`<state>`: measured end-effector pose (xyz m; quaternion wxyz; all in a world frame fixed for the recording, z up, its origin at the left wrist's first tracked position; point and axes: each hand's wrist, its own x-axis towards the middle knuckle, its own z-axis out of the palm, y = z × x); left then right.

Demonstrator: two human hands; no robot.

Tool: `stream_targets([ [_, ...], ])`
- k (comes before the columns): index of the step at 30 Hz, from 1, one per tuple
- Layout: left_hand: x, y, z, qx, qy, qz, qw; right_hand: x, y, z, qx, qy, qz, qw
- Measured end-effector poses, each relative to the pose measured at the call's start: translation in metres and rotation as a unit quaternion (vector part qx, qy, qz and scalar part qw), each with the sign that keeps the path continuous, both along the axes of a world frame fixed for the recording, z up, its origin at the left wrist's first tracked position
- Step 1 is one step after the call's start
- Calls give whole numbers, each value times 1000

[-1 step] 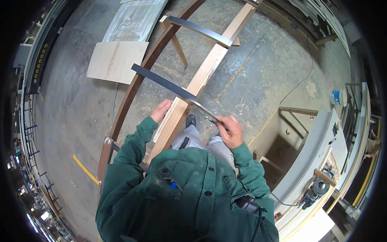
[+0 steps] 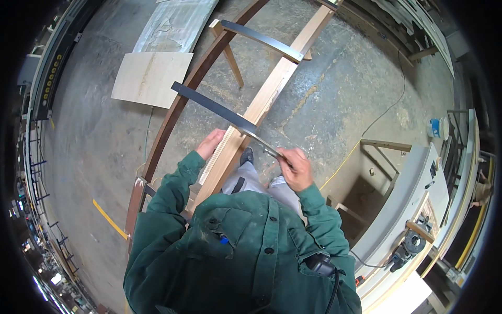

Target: Using an electric router to shape wood edges, measuring wood components with a tape measure, and fitting metal brackets onto a wooden frame.

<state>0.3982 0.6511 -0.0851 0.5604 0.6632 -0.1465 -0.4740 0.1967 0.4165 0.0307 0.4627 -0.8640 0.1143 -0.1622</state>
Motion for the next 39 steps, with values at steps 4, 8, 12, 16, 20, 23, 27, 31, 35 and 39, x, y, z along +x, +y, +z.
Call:
stream_targets([
  [4,-1,-3,4,-15,-4,6,1000,30,20,-3,-81,-6,17,997],
  [8,-2,-6,-4,-52,-41,29,997,42,38,-3,-150,10,40,988],
  [12,-1,-6,20,-83,27,36,996,44,47,-9,-198,31,59,978],
  [16,0,-1,40,-113,152,50,981,42,47,-20,-209,53,73,974],
  [20,-4,-9,43,-56,121,56,990,42,45,-23,-195,57,79,976],
  [23,-8,-10,27,-80,98,59,990,41,44,-25,-198,33,80,976],
  [27,-10,-14,28,-83,100,79,988,37,37,-33,-189,33,78,978],
  [31,-12,-10,27,-91,81,97,988,11,15,-21,-151,34,34,987],
  [35,-8,-6,18,-104,52,93,989,-47,-17,-47,-216,118,10,969],
  [39,-7,-8,17,-110,47,90,989,-58,-17,-72,-236,141,15,961],
])
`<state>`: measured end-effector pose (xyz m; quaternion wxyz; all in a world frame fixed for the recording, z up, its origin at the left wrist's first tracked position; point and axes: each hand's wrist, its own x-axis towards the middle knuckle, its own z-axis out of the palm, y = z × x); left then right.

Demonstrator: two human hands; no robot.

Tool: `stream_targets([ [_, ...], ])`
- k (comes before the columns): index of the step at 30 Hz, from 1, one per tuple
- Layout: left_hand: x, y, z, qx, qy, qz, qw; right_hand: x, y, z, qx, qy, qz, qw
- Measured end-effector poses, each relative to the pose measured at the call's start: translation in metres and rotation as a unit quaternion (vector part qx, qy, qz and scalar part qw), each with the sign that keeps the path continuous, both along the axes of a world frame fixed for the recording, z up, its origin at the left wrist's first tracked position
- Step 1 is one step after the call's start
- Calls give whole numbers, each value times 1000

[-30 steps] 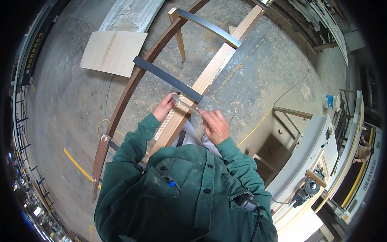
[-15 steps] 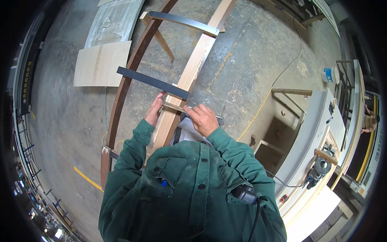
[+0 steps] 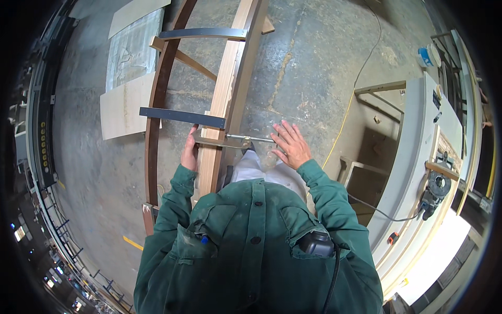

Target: Using an electric router to shape wood edges, measuring wood components with a tape measure, and fitting metal brackets onto a wooden frame.

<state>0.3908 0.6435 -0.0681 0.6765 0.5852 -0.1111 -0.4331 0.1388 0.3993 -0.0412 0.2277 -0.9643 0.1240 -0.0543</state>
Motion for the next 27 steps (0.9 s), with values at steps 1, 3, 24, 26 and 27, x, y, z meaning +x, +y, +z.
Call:
stream_targets([
  [1,1,1,-3,3,-2,-4,1000,4,0,-4,-15,-7,-1,1000],
  [3,2,1,-9,15,-13,3,1000,5,3,-7,-30,-10,-8,999],
  [24,-8,-23,30,190,-210,-117,952,7,0,-14,51,-9,0,999],
  [26,-8,-24,28,195,-202,-113,953,6,0,-13,58,-10,-4,998],
  [27,-9,-24,27,191,-171,-111,960,6,-1,-13,63,-12,-8,998],
])
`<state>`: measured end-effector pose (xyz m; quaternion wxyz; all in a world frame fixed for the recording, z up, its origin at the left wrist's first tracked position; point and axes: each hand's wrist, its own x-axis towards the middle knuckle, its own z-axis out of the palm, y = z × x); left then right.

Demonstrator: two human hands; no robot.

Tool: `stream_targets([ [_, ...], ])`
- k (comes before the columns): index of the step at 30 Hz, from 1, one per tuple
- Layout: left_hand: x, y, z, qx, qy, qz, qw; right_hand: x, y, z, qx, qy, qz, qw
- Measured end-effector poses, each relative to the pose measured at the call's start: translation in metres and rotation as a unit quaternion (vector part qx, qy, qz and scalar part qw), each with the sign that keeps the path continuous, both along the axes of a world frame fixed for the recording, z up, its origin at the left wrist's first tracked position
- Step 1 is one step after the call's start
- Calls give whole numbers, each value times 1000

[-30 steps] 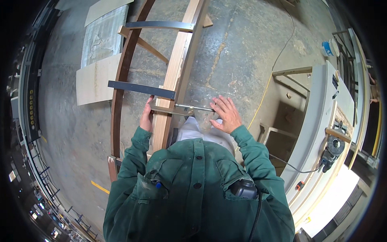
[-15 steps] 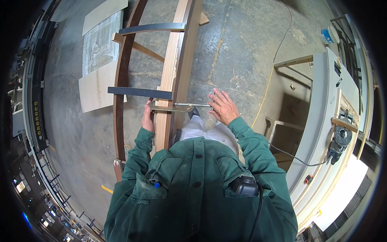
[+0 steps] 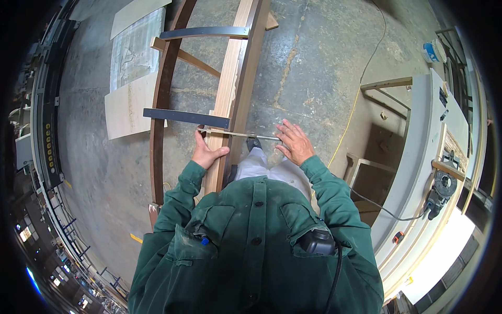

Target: Using an electric router to shape wood edges, measuring wood components with a tape measure, and fitting metal brackets onto a wooden frame.

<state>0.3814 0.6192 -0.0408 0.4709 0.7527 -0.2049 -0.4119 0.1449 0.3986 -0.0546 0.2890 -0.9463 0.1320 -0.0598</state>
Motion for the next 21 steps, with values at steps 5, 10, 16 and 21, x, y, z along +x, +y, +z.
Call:
stream_targets([
  [5,-2,3,-16,17,49,31,998,1,-3,0,9,11,2,1000],
  [10,-7,3,-18,15,44,43,998,0,-4,-6,20,13,-2,1000],
  [16,-10,-3,-3,-4,80,48,996,-3,-6,-13,72,11,-2,997],
  [21,-11,-5,4,20,99,55,993,-8,10,-25,261,37,-121,957],
])
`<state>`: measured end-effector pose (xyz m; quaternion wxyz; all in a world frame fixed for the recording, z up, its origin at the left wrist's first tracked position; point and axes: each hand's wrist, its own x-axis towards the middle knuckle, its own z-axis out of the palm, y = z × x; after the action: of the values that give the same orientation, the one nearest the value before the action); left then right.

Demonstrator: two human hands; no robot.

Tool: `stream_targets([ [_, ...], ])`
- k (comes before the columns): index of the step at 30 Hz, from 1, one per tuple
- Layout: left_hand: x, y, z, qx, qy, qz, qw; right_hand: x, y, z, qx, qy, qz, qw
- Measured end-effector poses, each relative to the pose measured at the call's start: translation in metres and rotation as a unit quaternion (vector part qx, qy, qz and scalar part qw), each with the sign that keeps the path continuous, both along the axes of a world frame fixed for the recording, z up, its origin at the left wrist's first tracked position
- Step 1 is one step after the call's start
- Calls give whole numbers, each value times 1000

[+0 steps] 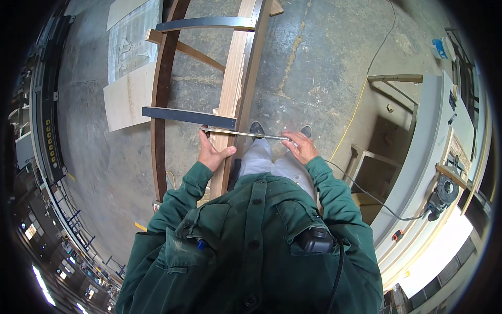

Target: Using an electric router to shape wood edges, measuring wood components with a tape measure, and fitting metal brackets onto a wooden frame.

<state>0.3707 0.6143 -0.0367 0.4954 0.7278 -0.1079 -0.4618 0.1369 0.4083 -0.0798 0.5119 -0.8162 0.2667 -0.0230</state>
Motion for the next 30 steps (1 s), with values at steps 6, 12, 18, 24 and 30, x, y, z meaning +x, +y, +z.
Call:
stream_targets([
  [6,2,3,-8,-3,-28,-34,999,-8,6,-19,350,37,-123,928],
  [12,1,4,-8,38,-66,-35,996,7,5,-1,447,121,-168,870],
  [18,0,8,-16,32,-82,-28,996,20,16,11,366,143,-222,892],
  [24,0,1,-6,25,-92,-34,995,23,-6,14,449,238,-205,837],
  [30,-3,12,-30,19,-114,-10,993,58,-36,30,-52,197,-122,972],
])
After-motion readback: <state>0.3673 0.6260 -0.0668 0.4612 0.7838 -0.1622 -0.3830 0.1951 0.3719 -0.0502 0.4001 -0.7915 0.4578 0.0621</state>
